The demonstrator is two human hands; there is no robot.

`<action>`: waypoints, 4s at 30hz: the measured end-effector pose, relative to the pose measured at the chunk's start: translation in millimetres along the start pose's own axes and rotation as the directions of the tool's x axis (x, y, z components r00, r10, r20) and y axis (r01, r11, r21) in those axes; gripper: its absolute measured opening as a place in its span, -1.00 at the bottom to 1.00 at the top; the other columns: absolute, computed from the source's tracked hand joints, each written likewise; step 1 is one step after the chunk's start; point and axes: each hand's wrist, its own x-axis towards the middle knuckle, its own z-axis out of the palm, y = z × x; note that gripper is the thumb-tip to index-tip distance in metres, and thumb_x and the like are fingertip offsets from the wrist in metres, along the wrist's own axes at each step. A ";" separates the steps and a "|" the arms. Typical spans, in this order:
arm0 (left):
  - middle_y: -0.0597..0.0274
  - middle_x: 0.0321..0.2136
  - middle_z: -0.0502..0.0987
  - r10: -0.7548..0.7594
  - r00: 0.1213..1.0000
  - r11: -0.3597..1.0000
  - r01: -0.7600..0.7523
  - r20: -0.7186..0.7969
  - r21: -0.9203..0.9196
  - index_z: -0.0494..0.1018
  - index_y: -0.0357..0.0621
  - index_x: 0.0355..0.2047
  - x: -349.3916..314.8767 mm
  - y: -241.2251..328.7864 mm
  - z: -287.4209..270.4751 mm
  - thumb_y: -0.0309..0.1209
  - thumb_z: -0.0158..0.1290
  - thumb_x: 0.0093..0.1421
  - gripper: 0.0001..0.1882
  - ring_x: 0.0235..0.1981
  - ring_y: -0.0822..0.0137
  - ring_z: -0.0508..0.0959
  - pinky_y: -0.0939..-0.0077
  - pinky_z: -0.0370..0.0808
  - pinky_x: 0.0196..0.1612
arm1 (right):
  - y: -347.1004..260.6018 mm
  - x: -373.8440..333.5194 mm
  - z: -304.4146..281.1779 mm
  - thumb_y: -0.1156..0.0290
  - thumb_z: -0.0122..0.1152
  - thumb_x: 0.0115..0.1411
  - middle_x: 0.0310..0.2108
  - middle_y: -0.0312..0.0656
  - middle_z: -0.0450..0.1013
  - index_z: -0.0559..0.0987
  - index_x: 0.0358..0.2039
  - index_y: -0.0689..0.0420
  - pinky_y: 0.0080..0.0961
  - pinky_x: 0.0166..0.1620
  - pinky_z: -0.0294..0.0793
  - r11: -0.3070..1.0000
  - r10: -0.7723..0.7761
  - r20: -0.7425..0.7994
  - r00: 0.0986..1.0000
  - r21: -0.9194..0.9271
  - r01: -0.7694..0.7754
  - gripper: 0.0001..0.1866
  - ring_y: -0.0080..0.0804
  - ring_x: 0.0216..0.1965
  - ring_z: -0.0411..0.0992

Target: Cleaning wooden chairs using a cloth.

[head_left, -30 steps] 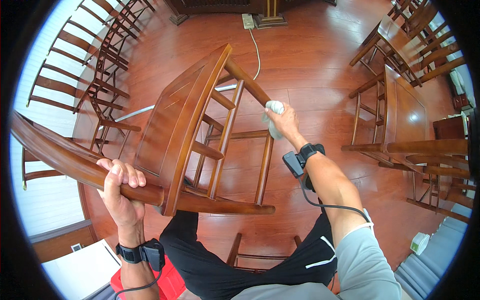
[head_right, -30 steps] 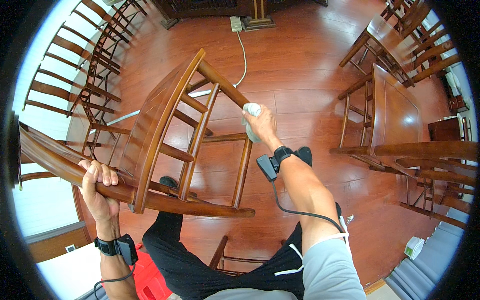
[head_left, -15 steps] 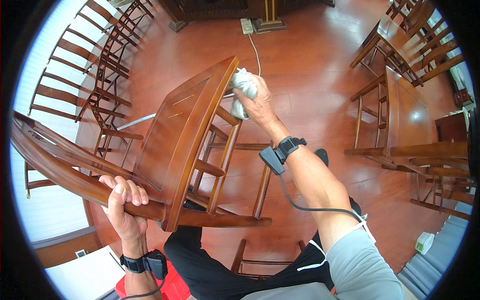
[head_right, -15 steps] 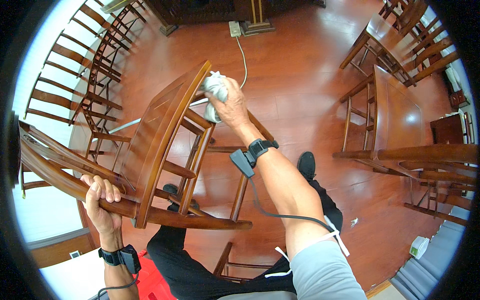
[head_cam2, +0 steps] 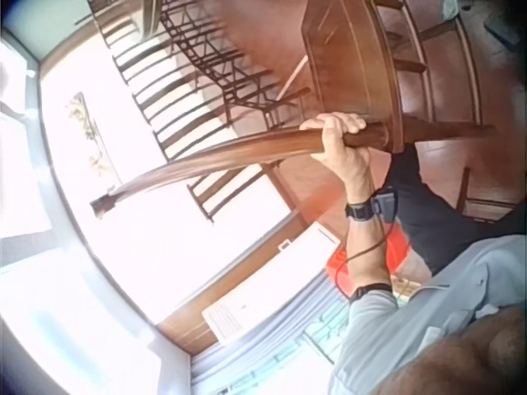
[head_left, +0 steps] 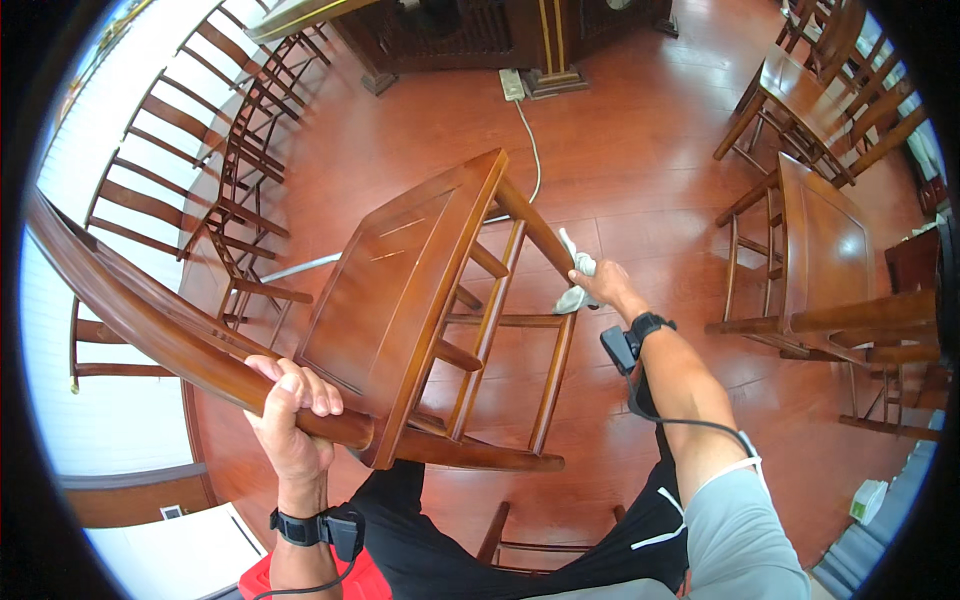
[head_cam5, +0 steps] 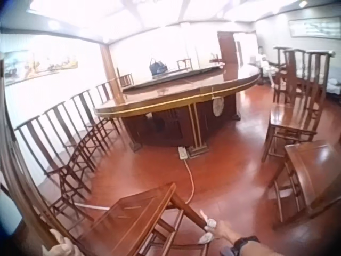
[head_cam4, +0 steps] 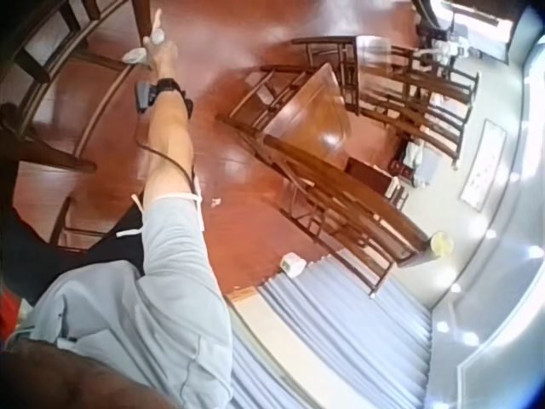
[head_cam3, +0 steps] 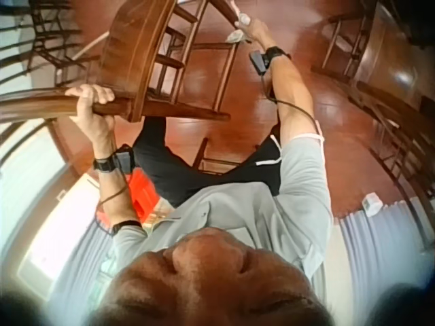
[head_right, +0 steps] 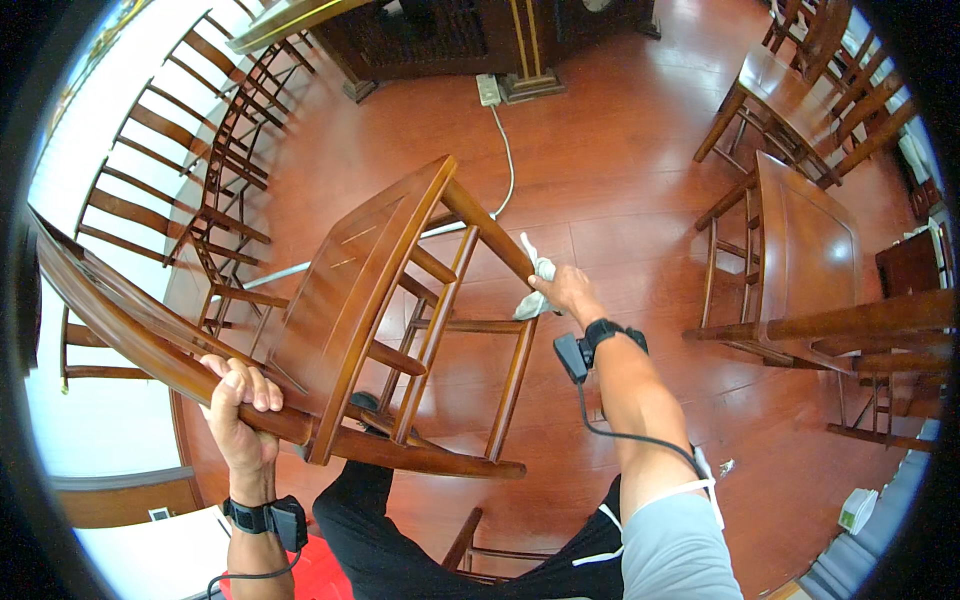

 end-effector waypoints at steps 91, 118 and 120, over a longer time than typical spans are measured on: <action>0.34 -0.61 0.53 0.028 0.994 0.988 -0.011 -0.107 0.156 0.50 -0.23 -0.52 -144.0 -62.1 51.5 -0.57 0.20 0.12 -0.88 -0.56 0.49 0.52 0.52 0.47 -0.42 | -173.3 -139.1 -78.9 0.14 0.30 0.10 -0.20 0.20 0.47 0.52 -0.09 0.21 0.01 -0.05 0.45 0.861 -0.484 -0.383 0.787 -0.048 0.507 -0.53 0.21 -0.10 0.46; 0.17 -0.28 0.58 0.131 0.987 0.983 -0.141 0.089 0.117 0.41 -0.26 -0.09 -88.2 -79.4 152.3 -0.39 0.27 0.16 -0.62 -0.28 0.32 0.59 0.37 0.53 -0.24 | -260.1 -291.4 -193.4 0.20 0.45 0.16 -0.12 -0.16 0.51 0.43 0.17 0.31 -0.40 0.02 0.52 0.530 -0.673 -0.371 0.640 0.363 0.767 -0.33 -0.39 -0.07 0.50; 0.12 -0.17 0.58 0.331 0.936 0.937 -0.341 0.119 0.078 0.40 -0.24 0.02 -83.8 -102.9 155.9 -0.34 0.27 0.18 -0.54 -0.13 0.25 0.59 0.30 0.51 -0.09 | -277.0 -286.4 -187.0 0.06 0.62 -0.10 -0.11 -0.06 0.45 0.44 0.15 0.30 -0.23 0.08 0.44 0.581 -0.727 -0.464 0.506 -0.023 0.813 -0.11 -0.17 0.03 0.44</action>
